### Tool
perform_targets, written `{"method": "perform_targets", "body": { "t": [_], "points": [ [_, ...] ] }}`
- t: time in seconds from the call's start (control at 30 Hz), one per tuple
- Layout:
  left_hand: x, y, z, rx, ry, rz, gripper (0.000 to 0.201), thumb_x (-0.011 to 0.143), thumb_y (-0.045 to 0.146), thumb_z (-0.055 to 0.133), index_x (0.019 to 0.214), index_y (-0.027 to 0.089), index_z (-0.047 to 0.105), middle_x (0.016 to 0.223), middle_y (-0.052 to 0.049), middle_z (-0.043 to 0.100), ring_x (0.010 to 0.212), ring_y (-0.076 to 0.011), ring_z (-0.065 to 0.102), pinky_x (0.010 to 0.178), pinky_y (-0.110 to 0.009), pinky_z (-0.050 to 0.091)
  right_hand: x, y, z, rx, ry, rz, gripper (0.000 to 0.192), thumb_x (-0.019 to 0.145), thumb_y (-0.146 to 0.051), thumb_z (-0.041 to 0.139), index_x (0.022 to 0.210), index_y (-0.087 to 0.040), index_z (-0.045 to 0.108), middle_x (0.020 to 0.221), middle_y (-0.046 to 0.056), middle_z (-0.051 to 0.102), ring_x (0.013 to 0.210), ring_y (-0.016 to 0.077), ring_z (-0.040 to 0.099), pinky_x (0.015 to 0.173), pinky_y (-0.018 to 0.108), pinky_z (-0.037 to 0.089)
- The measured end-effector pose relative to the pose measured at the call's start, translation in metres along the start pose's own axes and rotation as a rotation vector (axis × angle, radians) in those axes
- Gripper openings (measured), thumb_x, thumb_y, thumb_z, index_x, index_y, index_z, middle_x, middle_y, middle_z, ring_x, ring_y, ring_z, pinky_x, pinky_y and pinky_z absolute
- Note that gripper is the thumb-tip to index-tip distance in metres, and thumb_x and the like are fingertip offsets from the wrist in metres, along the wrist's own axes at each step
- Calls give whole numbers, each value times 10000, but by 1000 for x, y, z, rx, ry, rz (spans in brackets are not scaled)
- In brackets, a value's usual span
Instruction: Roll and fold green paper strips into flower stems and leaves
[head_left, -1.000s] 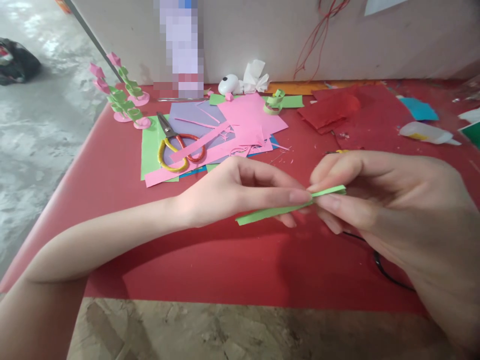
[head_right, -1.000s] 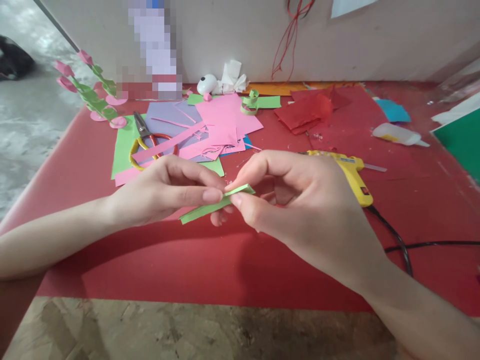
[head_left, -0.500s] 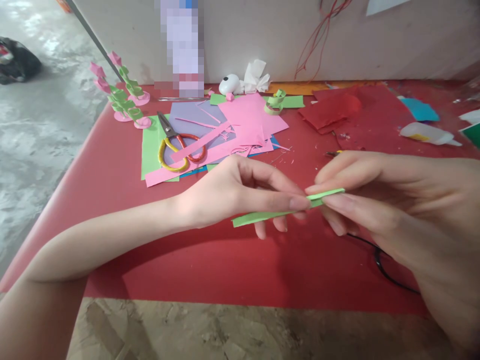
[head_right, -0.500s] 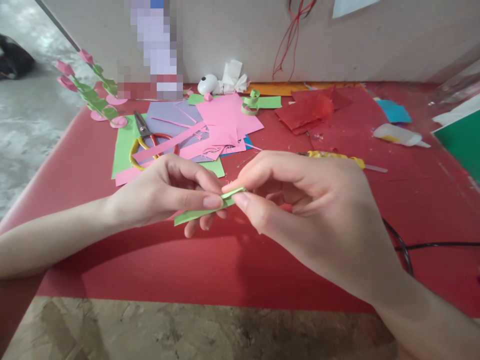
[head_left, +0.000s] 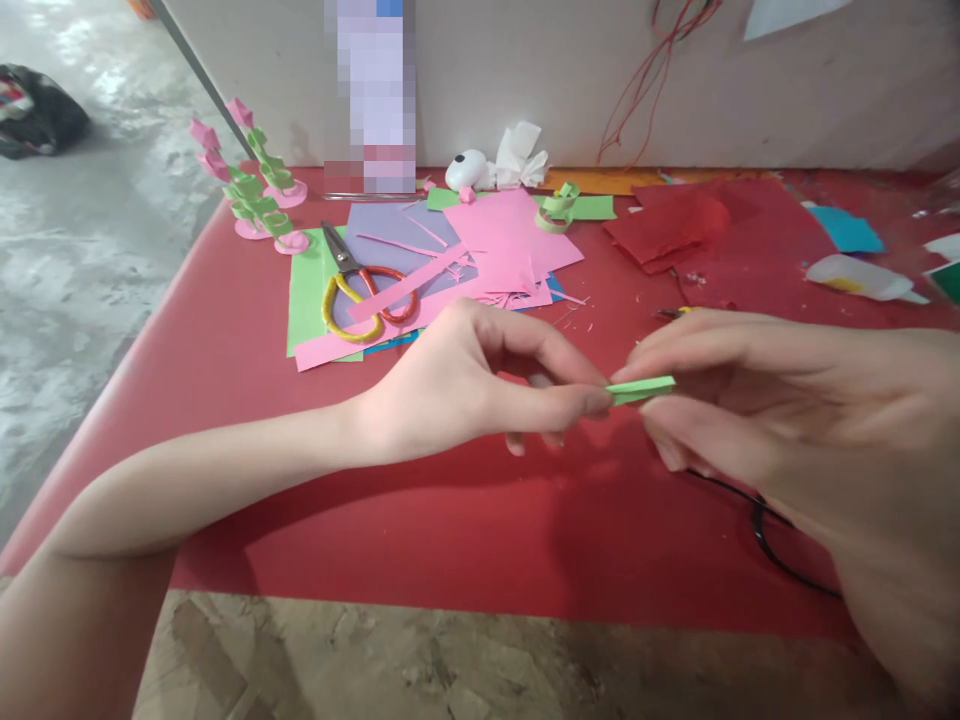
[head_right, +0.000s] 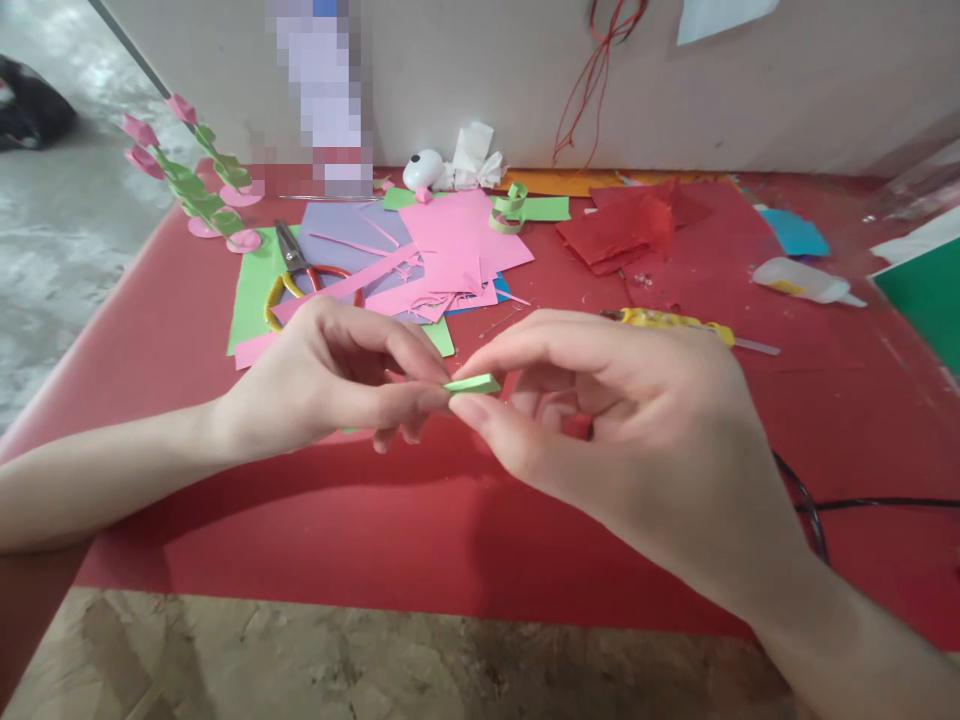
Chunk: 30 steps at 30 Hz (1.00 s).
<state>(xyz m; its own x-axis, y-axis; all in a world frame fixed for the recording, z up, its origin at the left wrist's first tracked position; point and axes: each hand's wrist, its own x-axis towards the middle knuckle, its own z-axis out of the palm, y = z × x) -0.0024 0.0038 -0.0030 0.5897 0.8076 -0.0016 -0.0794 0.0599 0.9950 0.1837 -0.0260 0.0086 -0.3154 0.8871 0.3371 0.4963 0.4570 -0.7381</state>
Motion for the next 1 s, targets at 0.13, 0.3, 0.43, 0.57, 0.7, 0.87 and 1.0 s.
{"method": "perform_targets", "body": {
  "t": [0.13,0.3,0.43,0.57,0.7,0.87,1.0],
  "points": [
    [-2,-1,-1,155,9,109,77,702,87,662,640,131,673,614,26,665,475,-16,541,399,-94,425,-2,0,1,-69,24,-19,95,785,-201,624,703,-251,626,564,-82,563,468,20,518,417,107,444],
    [-1,-2,1,305,51,219,75,727,118,658,657,134,679,647,15,687,501,-22,554,429,-109,427,-3,-1,0,-95,36,-10,103,805,-206,609,715,-245,641,529,-79,535,422,12,472,370,135,388],
    [0,0,2,308,94,236,56,723,123,668,670,118,686,629,14,678,475,-16,547,470,-110,461,-2,0,-3,-83,53,33,100,816,-227,603,735,-263,650,486,-85,520,400,20,472,376,151,386],
    [0,2,1,352,123,192,65,721,108,667,657,114,678,580,34,653,461,-4,544,453,-78,451,0,0,-8,-110,53,69,112,819,-247,601,723,-270,653,472,-84,517,411,22,481,376,129,387],
    [0,3,1,293,95,108,91,750,110,632,663,111,658,540,48,625,459,-17,586,465,-65,488,3,2,-10,-69,-13,69,134,831,-219,574,739,-262,662,476,-73,530,410,35,499,386,131,432],
    [0,3,1,257,51,53,76,751,106,623,683,92,655,518,45,625,459,-38,620,470,-67,514,3,3,-10,-99,-59,-21,118,832,-212,569,816,-279,664,548,-76,573,477,37,550,424,114,461],
    [-2,1,2,256,45,67,74,760,114,623,711,91,674,546,36,651,484,-42,638,483,-62,523,2,-1,-9,-246,3,-94,93,782,-218,635,699,-258,623,557,-99,561,473,5,490,405,81,402]
  ]
}}
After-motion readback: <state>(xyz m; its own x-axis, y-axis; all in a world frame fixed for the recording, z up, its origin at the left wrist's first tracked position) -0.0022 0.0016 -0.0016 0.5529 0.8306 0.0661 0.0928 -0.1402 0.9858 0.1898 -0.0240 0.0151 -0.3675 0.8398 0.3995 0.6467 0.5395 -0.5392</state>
